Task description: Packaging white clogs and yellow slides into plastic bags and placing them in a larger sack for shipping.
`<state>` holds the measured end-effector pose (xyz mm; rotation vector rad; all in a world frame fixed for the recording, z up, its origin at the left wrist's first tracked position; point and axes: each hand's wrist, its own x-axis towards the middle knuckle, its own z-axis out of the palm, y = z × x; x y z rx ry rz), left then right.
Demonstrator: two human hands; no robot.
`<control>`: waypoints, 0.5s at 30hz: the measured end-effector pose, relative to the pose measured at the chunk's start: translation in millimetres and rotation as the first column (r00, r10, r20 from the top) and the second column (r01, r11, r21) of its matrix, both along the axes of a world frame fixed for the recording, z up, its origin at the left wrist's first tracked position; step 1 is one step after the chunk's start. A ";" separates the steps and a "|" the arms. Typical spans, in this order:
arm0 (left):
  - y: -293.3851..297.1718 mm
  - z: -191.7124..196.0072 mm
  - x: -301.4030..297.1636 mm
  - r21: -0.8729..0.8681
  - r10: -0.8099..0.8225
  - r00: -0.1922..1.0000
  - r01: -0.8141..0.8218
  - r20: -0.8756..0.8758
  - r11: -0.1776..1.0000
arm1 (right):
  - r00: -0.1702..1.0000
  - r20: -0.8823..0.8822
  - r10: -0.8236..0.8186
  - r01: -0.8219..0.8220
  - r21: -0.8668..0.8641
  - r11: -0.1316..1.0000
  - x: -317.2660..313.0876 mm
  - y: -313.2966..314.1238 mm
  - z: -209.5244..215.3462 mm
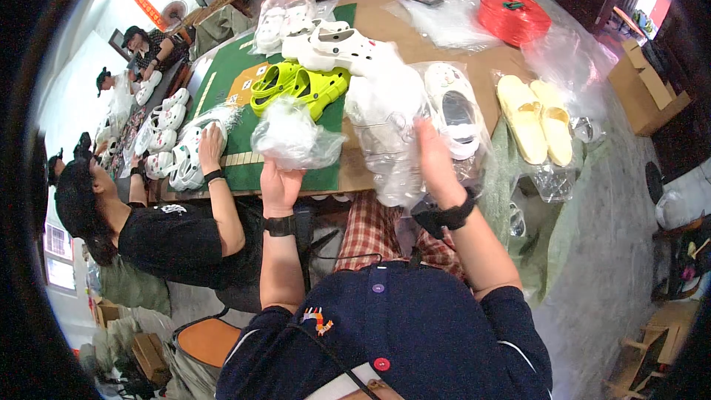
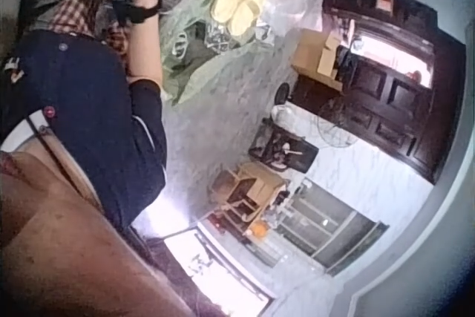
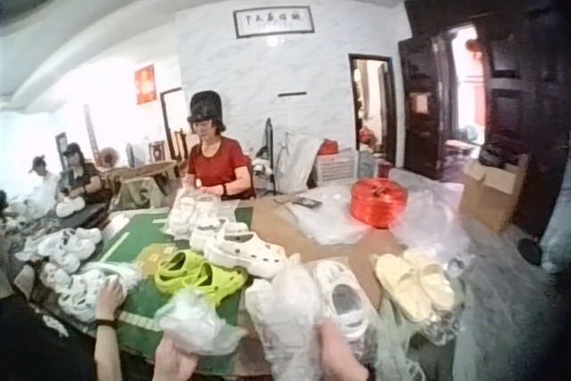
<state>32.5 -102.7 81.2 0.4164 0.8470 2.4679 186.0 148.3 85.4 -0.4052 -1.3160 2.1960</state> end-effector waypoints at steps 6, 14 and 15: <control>8.4 32.3 39.9 0.378 -0.267 0.964 0.240 0.018 0.894 | 0.789 -0.281 -0.547 0.389 0.917 0.090 21.6 -10.0 78.4; 27.8 32.4 68.5 -0.385 -0.056 0.763 -0.261 -0.644 0.885 | 0.992 -0.065 0.108 0.007 0.881 0.472 30.9 -36.5 79.7; 29.4 31.7 68.5 -0.385 -0.101 0.527 -0.466 -0.844 0.797 | 0.986 0.031 0.163 -0.103 0.883 0.458 31.2 -36.6 77.0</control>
